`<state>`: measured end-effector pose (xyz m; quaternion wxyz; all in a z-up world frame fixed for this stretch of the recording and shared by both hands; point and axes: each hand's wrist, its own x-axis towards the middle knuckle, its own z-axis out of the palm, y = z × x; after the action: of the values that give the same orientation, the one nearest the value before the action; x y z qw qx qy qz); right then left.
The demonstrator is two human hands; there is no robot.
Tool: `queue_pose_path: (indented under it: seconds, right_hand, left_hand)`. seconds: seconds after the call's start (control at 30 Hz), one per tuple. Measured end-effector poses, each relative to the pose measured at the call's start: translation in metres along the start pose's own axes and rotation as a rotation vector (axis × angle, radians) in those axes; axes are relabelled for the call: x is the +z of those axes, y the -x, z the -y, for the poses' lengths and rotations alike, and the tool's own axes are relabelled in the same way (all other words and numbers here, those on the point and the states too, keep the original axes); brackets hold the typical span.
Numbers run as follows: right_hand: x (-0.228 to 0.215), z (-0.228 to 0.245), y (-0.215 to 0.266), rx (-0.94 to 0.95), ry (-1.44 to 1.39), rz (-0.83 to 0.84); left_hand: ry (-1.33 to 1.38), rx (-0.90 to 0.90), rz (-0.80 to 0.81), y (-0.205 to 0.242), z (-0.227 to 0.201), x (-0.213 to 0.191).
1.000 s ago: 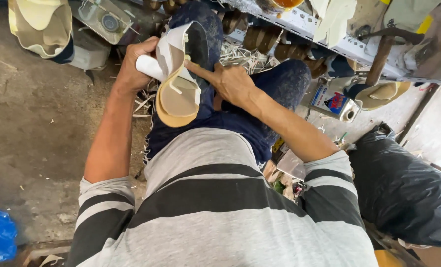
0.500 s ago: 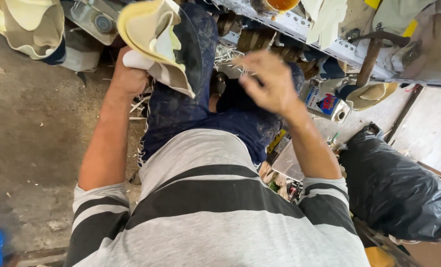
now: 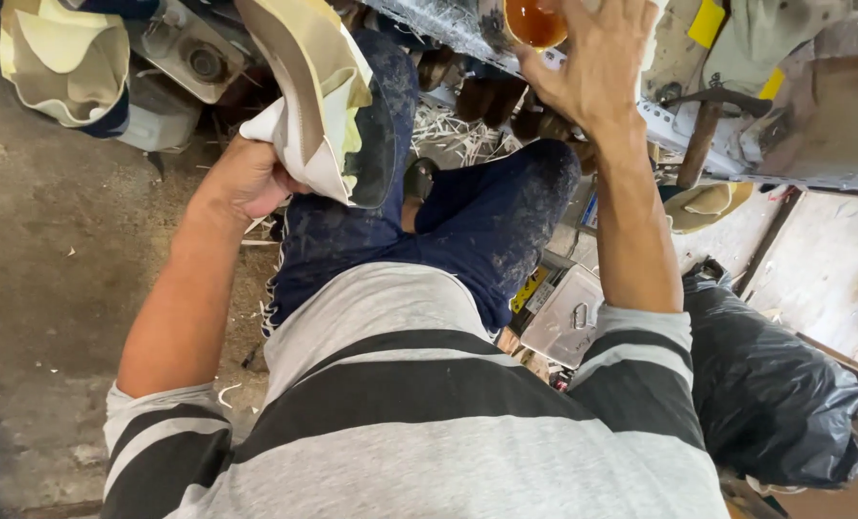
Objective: Applying glue to the edges of shoe upper components and folding them by hand.
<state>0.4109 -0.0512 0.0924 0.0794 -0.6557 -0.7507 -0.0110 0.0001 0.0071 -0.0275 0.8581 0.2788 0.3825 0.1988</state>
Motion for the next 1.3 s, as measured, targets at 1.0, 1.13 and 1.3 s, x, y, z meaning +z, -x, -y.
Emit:
queue_pose_path:
  seconds: [1.0,1.13,1.3]
  right_hand:
    - [0.065,0.112,0.057,-0.369,-0.747,0.109]
    - [0.045,0.131,0.068,-0.402,-0.705,0.121]
    - [0.066,0.115,0.056,-0.255,-0.538,0.161]
  left_hand:
    - [-0.137,-0.304,0.228,-0.02,-0.016,-0.013]
    - [-0.227,-0.262,0.067,-0.004,-0.014,-0.004]
    - [-0.308,-0.086,-0.011,0.002,-0.012,0.007]
